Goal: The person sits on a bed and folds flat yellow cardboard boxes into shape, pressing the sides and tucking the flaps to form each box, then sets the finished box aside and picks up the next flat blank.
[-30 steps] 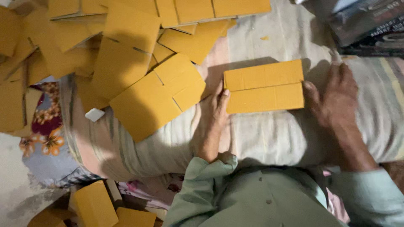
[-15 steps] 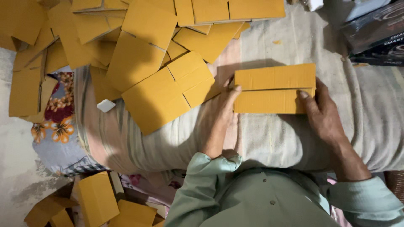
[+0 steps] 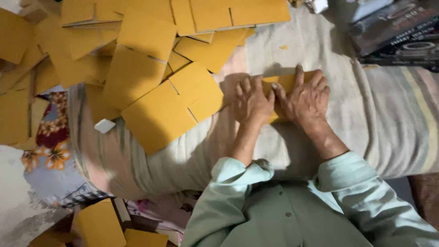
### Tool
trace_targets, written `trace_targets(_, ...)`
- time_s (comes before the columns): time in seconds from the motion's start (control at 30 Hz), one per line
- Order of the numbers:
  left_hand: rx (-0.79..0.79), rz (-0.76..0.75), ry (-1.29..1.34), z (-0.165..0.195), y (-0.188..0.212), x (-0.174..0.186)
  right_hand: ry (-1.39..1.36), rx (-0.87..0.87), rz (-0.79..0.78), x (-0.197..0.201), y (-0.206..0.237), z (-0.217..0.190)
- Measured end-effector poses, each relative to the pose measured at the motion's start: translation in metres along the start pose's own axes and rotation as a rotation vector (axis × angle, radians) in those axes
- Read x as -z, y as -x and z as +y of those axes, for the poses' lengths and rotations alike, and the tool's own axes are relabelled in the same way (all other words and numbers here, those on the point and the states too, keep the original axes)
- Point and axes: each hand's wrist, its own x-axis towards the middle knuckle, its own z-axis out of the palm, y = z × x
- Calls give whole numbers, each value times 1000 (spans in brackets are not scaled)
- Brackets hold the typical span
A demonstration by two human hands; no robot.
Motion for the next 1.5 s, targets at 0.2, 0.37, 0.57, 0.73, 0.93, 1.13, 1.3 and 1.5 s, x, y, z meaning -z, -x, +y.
trace_targets(0.2,12,7,142,3,0,4,-13,-8,-12,-7,0,6)
trace_targets(0.37,7,-42,11,-7,-3,6,-12,1,32,-11,1,8)
trace_targets(0.57,62,-1,110,-5,-3,7,15,0,14,-7,-2,1)
trace_targets(0.73,-3,3,139,-9,-1,19,-10,17,0,-1,0,1)
trace_targets(0.93,-11,-17,81,-8,5,33,-35,39,24,5,4,-2)
trace_targets(1.13,-51,61,167,-9,8,38,-46,44,11,9,3,-1)
trace_targets(1.3,-83,33,111,-10,6,37,-10,40,-6,12,3,-4)
trace_targets(1.5,-93,75,89,-9,6,39,-44,67,29,16,3,-5)
